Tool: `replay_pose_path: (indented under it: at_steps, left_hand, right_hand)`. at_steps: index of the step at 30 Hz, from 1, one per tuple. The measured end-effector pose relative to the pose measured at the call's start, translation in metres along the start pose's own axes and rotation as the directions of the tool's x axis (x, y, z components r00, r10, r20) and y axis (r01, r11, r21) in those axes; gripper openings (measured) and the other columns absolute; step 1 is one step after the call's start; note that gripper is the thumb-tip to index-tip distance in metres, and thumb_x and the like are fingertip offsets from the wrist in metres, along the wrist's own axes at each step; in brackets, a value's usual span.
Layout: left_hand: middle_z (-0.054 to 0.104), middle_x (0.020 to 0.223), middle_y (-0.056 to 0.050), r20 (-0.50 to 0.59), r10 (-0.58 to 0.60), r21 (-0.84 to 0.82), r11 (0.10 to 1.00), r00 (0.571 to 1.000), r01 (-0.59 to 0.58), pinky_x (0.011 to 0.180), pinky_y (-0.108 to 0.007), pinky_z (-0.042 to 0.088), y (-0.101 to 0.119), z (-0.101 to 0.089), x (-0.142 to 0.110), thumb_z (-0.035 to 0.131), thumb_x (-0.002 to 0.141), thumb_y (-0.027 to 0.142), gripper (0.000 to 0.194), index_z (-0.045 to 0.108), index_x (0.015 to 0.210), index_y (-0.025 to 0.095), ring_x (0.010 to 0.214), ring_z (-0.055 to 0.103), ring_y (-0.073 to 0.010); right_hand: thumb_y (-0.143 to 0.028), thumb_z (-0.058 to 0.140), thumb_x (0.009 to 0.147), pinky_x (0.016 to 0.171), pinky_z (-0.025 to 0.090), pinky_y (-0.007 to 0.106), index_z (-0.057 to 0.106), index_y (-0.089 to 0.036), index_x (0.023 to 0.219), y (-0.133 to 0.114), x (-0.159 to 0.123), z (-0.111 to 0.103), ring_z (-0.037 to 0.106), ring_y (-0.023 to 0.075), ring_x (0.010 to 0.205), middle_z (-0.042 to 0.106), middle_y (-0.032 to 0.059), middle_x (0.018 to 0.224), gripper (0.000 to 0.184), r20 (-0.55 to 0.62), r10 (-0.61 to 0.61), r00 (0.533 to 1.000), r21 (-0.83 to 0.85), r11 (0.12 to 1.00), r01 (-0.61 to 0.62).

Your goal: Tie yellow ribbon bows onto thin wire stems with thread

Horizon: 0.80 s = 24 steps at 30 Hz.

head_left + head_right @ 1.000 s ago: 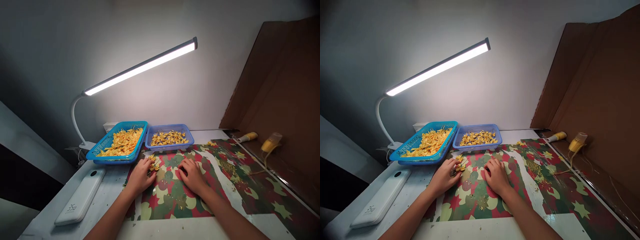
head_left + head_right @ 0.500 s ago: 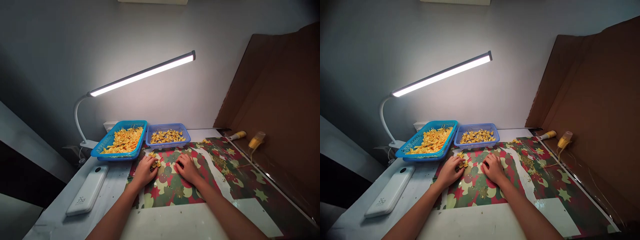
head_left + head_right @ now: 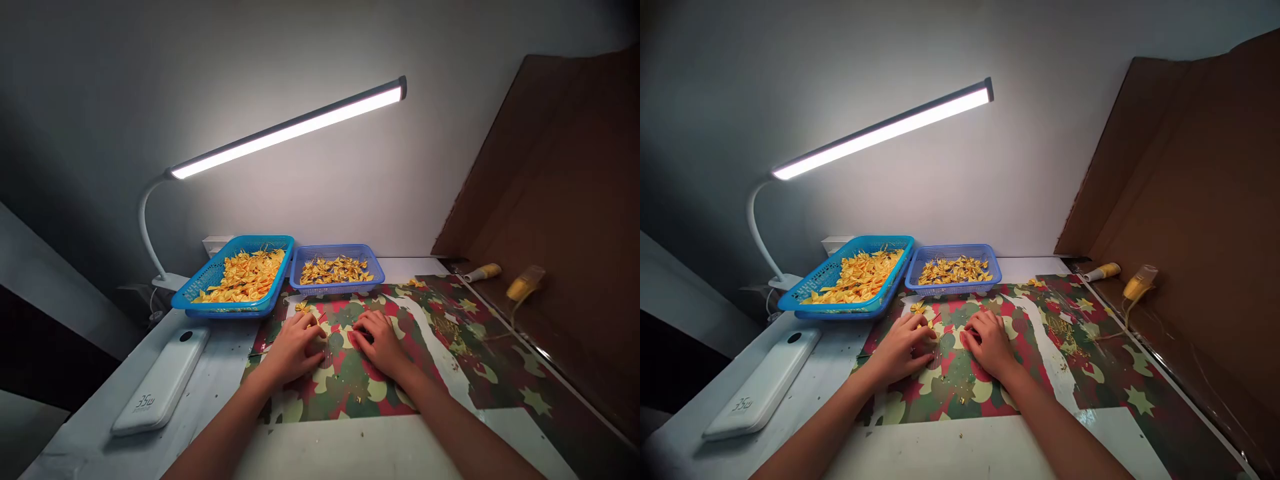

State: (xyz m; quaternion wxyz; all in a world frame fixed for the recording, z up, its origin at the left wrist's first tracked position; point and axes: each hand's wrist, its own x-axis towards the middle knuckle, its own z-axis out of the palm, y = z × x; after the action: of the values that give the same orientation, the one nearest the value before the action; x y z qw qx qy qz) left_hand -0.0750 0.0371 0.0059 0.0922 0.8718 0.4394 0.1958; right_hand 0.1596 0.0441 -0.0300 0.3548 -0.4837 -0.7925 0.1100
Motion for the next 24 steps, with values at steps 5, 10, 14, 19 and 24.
replay_pose_path:
  at_steps: [5, 10, 14, 19, 24]
  left_hand:
    - [0.059, 0.097, -0.005, -0.074, -0.054, 0.049, 0.997, 0.996, 0.058, 0.080, -0.037, 0.041, -0.016, -0.022, -0.001, 0.061, 0.078, 0.023, 0.013, 0.063, 0.090, 0.021, 0.091, 0.050, -0.0233]
    - [0.060, 0.095, -0.005, -0.098, -0.075, 0.052, 0.995, 0.992, 0.080, 0.079, -0.037, 0.043, -0.018, -0.030, -0.003, 0.062, 0.078, 0.024, 0.011, 0.064, 0.089, 0.021, 0.090, 0.051, -0.0237]
    - [0.062, 0.096, -0.006, -0.086, -0.109, 0.059, 0.992, 0.990, 0.114, 0.078, -0.037, 0.044, -0.019, -0.023, -0.003, 0.061, 0.079, 0.024, 0.011, 0.065, 0.090, 0.021, 0.090, 0.052, -0.0244]
    - [0.062, 0.094, -0.006, -0.133, -0.111, 0.078, 0.989, 0.985, 0.122, 0.080, -0.038, 0.044, -0.025, -0.017, -0.004, 0.058, 0.083, 0.024, 0.011, 0.065, 0.089, 0.020, 0.091, 0.051, -0.0241]
    - [0.062, 0.091, -0.005, -0.139, -0.091, 0.061, 0.993, 0.986, 0.100, 0.080, -0.036, 0.044, -0.026, -0.018, -0.002, 0.055, 0.085, 0.022, 0.011, 0.065, 0.088, 0.020, 0.089, 0.051, -0.0225]
  right_hand:
    - [-0.016, 0.056, 0.088, 0.083, 0.037, 0.038, 0.063, -0.022, 0.084, -0.005, 0.003, -0.009, 0.054, 0.0215, 0.093, 0.065, 0.0039, 0.094, 0.010, 0.080, -0.109, 0.991, -0.003, 0.994, 0.110]
    - [-0.012, 0.054, 0.089, 0.086, 0.035, 0.039, 0.062, -0.021, 0.085, -0.006, 0.008, -0.019, 0.052, 0.0217, 0.097, 0.065, 0.0048, 0.099, 0.012, 0.114, -0.145, 0.983, -0.072, 0.986, 0.153]
    - [-0.015, 0.059, 0.087, 0.088, 0.033, 0.039, 0.062, -0.020, 0.089, -0.018, 0.024, -0.013, 0.051, 0.0214, 0.098, 0.064, 0.0053, 0.104, 0.006, 0.300, -0.285, 0.910, -0.161, 0.925, 0.343]
    - [-0.022, 0.064, 0.085, 0.082, 0.035, 0.037, 0.067, -0.019, 0.087, -0.043, 0.062, 0.001, 0.050, 0.0232, 0.097, 0.064, 0.0064, 0.102, 0.005, 0.610, -0.425, 0.669, -0.157, 0.762, 0.628]
    - [-0.021, 0.065, 0.084, 0.079, 0.036, 0.036, 0.068, -0.018, 0.079, -0.044, 0.075, 0.006, 0.050, 0.0232, 0.095, 0.065, 0.0054, 0.090, 0.007, 0.708, -0.395, 0.585, -0.112, 0.756, 0.645]
